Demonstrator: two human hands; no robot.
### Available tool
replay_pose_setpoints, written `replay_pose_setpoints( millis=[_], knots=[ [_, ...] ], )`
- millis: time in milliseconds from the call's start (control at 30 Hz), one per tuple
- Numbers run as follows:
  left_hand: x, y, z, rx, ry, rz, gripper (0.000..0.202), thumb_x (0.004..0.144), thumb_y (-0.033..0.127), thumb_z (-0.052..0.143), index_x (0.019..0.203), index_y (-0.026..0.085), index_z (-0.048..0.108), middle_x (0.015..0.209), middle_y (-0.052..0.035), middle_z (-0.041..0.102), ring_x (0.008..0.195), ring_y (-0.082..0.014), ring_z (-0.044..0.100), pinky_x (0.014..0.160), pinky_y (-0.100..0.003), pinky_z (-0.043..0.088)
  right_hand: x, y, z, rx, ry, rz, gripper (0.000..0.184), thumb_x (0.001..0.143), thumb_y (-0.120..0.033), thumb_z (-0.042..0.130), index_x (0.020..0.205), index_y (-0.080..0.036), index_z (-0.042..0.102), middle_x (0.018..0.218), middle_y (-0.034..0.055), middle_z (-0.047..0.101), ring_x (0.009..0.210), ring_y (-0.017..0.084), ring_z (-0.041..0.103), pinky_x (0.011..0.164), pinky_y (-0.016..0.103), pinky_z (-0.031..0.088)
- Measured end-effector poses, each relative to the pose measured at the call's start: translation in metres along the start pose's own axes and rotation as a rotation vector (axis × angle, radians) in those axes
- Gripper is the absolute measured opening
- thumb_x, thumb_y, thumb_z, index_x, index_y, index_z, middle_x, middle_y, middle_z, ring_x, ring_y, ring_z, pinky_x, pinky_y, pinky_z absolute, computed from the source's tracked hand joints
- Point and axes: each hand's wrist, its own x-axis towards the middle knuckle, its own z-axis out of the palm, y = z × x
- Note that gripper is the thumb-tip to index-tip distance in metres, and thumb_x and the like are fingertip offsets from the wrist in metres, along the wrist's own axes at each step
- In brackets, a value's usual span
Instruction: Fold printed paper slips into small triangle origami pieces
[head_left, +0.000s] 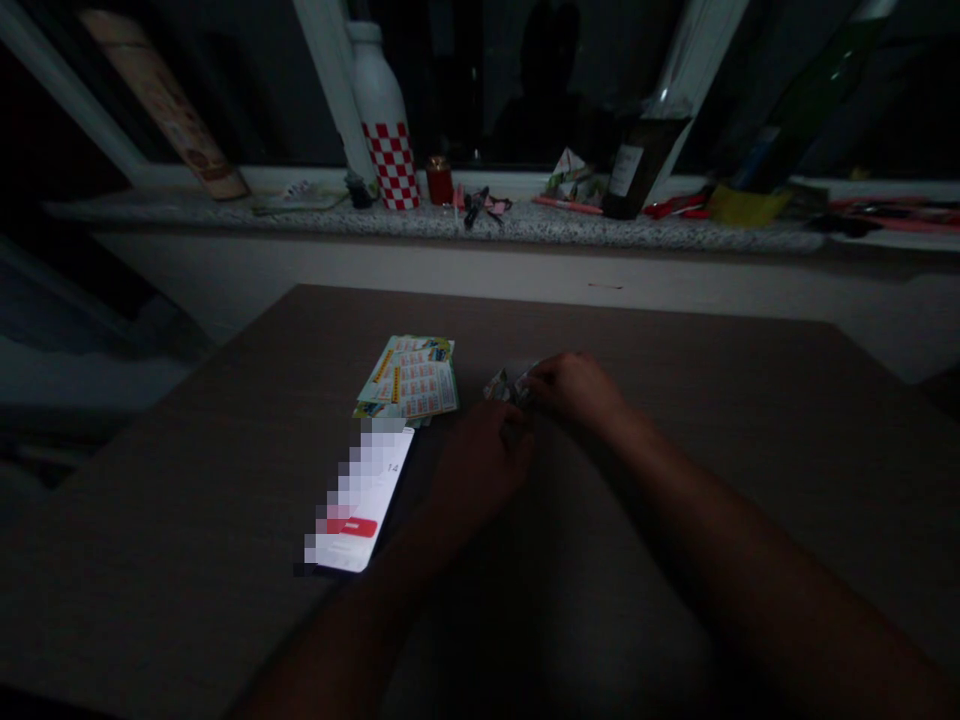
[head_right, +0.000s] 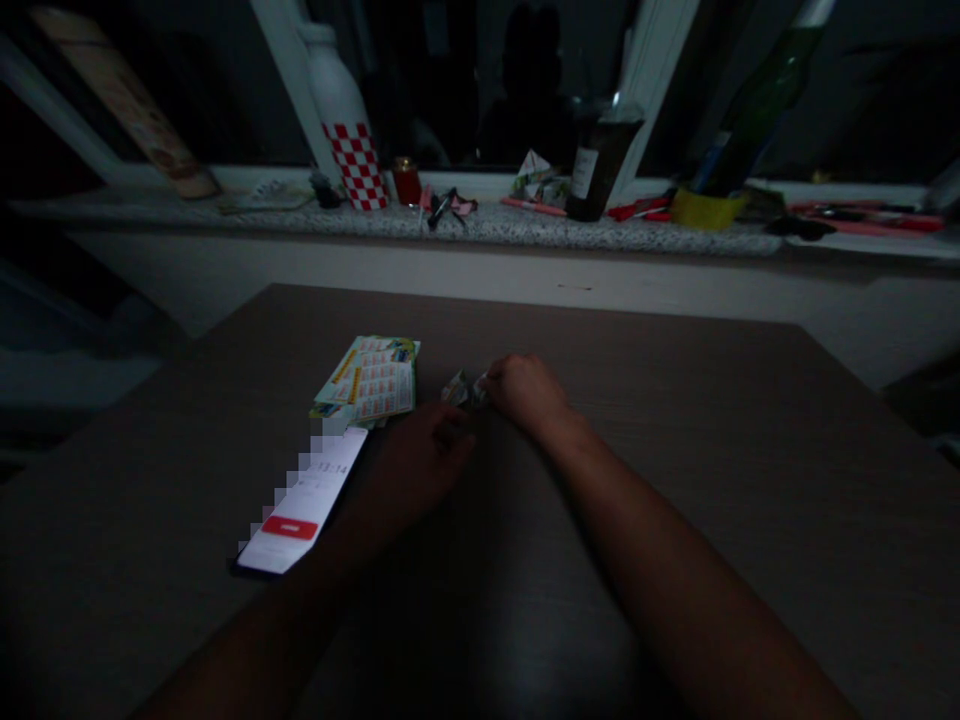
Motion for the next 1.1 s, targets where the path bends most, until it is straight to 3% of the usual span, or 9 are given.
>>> replay_pose_setpoints(
  millis=[200, 333, 500, 733, 867, 967, 1033, 1100],
  knots=[
    [0.019, -0.023, -0.044, 0.57, 0.001, 0.028, 0.027, 0.081, 0.026, 0.057, 0.106, 0.016, 0.062, 0.11, -0.0111, 0.063, 0.103, -0.0264, 0.059, 0.088, -0.036, 0.047, -0.017, 0.005, -0.004, 0.034, 0.058, 0.006, 0.033, 0.093, -0.038, 0.045, 0.093, -0.02, 0.073, 0.087, 0.0085, 0.075, 0.075, 0.02, 0.067, 0.064, 0.026, 0.04],
    [0.033, -0.038, -0.056, 0.775, -0.134, -0.01, 0.034, 0.079, 0.024, 0.057, 0.111, 0.014, 0.062, 0.112, -0.014, 0.062, 0.107, -0.0301, 0.057, 0.089, -0.04, 0.046, -0.031, 0.007, -0.001, 0.071, 0.092, 0.011, 0.035, 0.093, -0.039, 0.044, 0.09, -0.019, 0.072, 0.081, 0.0072, 0.074, 0.071, 0.019, 0.067, 0.061, 0.025, 0.039],
    [0.043, -0.048, -0.06, 0.752, -0.191, -0.09, 0.033, 0.078, 0.026, 0.053, 0.107, 0.017, 0.066, 0.11, -0.0148, 0.066, 0.099, -0.0295, 0.062, 0.079, -0.035, 0.048, -0.045, 0.006, 0.003, 0.141, 0.089, -0.001, 0.036, 0.094, -0.039, 0.043, 0.088, -0.019, 0.072, 0.076, 0.0064, 0.073, 0.066, 0.018, 0.066, 0.058, 0.025, 0.038],
    [0.047, -0.043, -0.068, 0.766, -0.181, -0.187, 0.03, 0.083, 0.028, 0.044, 0.082, 0.014, 0.071, 0.083, -0.0175, 0.071, 0.072, -0.0255, 0.066, 0.06, -0.03, 0.044, -0.058, 0.006, -0.001, 0.191, 0.105, -0.005, 0.033, 0.092, -0.037, 0.045, 0.084, -0.018, 0.071, 0.071, 0.0049, 0.071, 0.061, 0.016, 0.062, 0.056, 0.025, 0.036],
    [0.045, -0.04, -0.078, 0.733, -0.075, -0.18, 0.032, 0.084, 0.032, 0.045, 0.07, 0.018, 0.07, 0.073, -0.0119, 0.071, 0.065, -0.0224, 0.063, 0.058, -0.028, 0.04, -0.067, 0.005, -0.004, 0.248, 0.127, -0.031, 0.033, 0.092, -0.035, 0.046, 0.079, -0.018, 0.07, 0.069, 0.0043, 0.069, 0.061, 0.016, 0.061, 0.056, 0.025, 0.037],
    [0.038, -0.031, -0.087, 0.624, 0.083, -0.158, 0.024, 0.081, 0.031, 0.051, 0.073, 0.019, 0.07, 0.073, -0.0081, 0.071, 0.063, -0.0214, 0.062, 0.057, -0.028, 0.038, -0.074, 0.003, -0.001, 0.346, 0.136, -0.044, 0.029, 0.091, -0.033, 0.048, 0.078, -0.018, 0.069, 0.068, 0.0034, 0.068, 0.06, 0.016, 0.061, 0.057, 0.026, 0.039],
    [0.029, -0.017, -0.091, 0.492, 0.211, -0.102, 0.021, 0.08, 0.033, 0.055, 0.077, 0.019, 0.07, 0.075, -0.0067, 0.071, 0.063, -0.0203, 0.061, 0.058, -0.028, 0.039, -0.079, 0.001, 0.004, 0.491, 0.141, -0.038, 0.024, 0.089, -0.033, 0.052, 0.086, -0.019, 0.071, 0.075, 0.0039, 0.071, 0.065, 0.017, 0.064, 0.062, 0.027, 0.045],
    [0.017, 0.001, -0.089, 0.298, 0.245, -0.027, 0.017, 0.078, 0.034, 0.06, 0.077, 0.019, 0.069, 0.073, -0.0036, 0.069, 0.06, -0.0172, 0.059, 0.059, -0.027, 0.04, -0.085, -0.002, 0.009, 0.738, 0.162, -0.021, 0.026, 0.084, -0.036, 0.061, 0.105, -0.02, 0.067, 0.094, 0.0063, 0.073, 0.083, 0.02, 0.068, 0.074, 0.031, 0.051]
  ],
)
